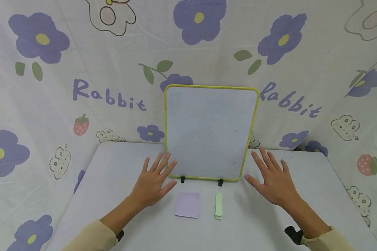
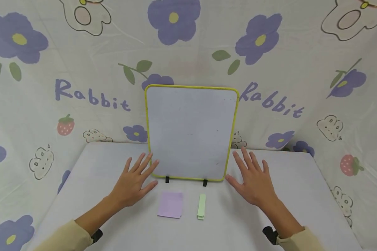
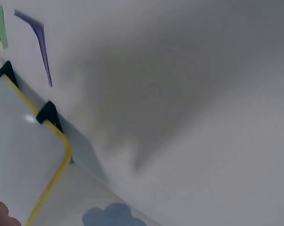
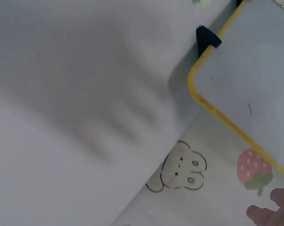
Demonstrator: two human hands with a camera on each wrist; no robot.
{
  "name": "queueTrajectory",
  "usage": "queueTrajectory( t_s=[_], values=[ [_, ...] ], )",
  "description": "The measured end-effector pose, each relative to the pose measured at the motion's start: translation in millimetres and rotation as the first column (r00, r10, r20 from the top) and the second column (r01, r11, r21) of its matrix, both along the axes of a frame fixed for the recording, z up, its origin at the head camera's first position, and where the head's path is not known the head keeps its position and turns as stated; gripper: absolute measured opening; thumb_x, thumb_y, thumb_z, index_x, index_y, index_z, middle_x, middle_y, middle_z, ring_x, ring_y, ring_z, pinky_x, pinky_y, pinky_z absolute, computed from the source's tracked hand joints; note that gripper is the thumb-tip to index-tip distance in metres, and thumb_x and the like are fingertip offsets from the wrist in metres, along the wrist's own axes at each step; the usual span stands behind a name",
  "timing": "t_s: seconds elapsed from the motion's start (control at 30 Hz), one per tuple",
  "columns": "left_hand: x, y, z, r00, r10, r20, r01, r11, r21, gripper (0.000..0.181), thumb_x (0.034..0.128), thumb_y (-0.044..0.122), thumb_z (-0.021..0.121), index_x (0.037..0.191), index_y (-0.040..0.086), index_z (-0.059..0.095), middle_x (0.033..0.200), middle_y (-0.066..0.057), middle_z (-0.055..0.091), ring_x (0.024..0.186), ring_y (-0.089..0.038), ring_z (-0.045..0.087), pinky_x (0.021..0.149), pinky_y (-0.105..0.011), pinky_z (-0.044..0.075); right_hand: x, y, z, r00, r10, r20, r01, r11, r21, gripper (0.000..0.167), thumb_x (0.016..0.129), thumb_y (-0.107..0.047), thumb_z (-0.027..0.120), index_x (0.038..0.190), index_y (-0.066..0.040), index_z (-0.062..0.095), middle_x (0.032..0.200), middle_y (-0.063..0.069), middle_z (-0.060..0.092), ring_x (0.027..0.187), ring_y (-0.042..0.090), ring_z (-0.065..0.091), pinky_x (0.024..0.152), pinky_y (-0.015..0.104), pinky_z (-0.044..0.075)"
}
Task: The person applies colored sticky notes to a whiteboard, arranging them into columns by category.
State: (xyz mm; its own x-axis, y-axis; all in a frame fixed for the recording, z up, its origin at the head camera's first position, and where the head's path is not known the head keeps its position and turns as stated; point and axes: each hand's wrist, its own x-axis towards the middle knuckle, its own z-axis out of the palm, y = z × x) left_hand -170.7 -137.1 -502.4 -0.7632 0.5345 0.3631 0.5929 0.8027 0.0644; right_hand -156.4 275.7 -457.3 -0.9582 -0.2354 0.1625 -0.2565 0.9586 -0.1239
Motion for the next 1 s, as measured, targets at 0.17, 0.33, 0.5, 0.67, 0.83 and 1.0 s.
queueTrajectory(
  t_s=[0.17,0.33,0.5,0.67,0.83,1.0],
  values=[
    [8.9,19.1,-8.4,0.998,-0.045,0.047,0.045,0.999,-0.008,0.065,0.1005,0.051,0.046,0.157,0.021,0.033,0.165,-0.006,0.020,0.151,-0.029,0.018,0.115,-0.065,0.015,6.5,-9.7,-9.7,0.999,0.038,0.011,-0.038,0.999,-0.027,0.083,0.094,-0.060,0.053,0.160,-0.018,0.023,0.165,0.014,0.017,0.147,0.042,0.022,0.110,0.071,0.015],
    [16.2,36.0,-17.6,0.991,-0.084,0.108,0.085,0.996,-0.011,0.064,0.1020,0.051,0.043,0.157,0.021,0.033,0.165,-0.006,0.021,0.151,-0.029,0.019,0.114,-0.065,0.017,12.3,-18.8,-21.3,0.997,0.080,0.008,-0.079,0.993,-0.091,0.080,0.093,-0.055,0.059,0.158,-0.018,0.030,0.163,0.012,0.024,0.145,0.039,0.027,0.108,0.068,0.022],
    [22.5,51.5,-27.4,0.981,-0.123,0.149,0.126,0.992,-0.012,0.064,0.1022,0.051,0.043,0.156,0.019,0.034,0.164,-0.009,0.024,0.150,-0.031,0.021,0.113,-0.065,0.021,18.3,-26.4,-33.1,0.987,0.157,-0.029,-0.160,0.976,-0.150,0.076,0.091,-0.047,0.067,0.154,-0.015,0.038,0.159,0.012,0.034,0.141,0.034,0.038,0.106,0.061,0.032],
    [30.5,63.6,-38.6,0.970,-0.135,0.203,0.142,0.990,-0.020,0.063,0.1028,0.052,0.041,0.157,0.021,0.033,0.164,-0.007,0.024,0.151,-0.029,0.020,0.114,-0.062,0.023,25.3,-32.2,-44.7,0.977,0.210,-0.020,-0.210,0.956,-0.206,0.073,0.090,-0.037,0.072,0.151,-0.011,0.043,0.156,0.012,0.039,0.135,0.032,0.047,0.103,0.057,0.039],
    [38.2,73.2,-49.6,0.960,-0.150,0.235,0.155,0.988,-0.004,0.061,0.1032,0.052,0.040,0.156,0.023,0.035,0.164,-0.005,0.025,0.150,-0.026,0.022,0.114,-0.060,0.024,31.3,-38.3,-56.5,0.974,0.226,0.022,-0.214,0.946,-0.244,0.072,0.089,-0.036,0.074,0.150,-0.013,0.045,0.155,0.010,0.041,0.133,0.031,0.050,0.101,0.055,0.042],
    [44.1,82.1,-58.2,0.949,-0.175,0.264,0.182,0.983,-0.002,0.059,0.1042,0.050,0.038,0.156,0.023,0.035,0.163,-0.005,0.027,0.150,-0.025,0.022,0.114,-0.060,0.024,36.5,-43.1,-68.5,0.968,0.249,0.007,-0.238,0.932,-0.274,0.070,0.089,-0.036,0.075,0.149,-0.014,0.047,0.152,0.009,0.046,0.131,0.030,0.053,0.099,0.054,0.045]
  ],
)
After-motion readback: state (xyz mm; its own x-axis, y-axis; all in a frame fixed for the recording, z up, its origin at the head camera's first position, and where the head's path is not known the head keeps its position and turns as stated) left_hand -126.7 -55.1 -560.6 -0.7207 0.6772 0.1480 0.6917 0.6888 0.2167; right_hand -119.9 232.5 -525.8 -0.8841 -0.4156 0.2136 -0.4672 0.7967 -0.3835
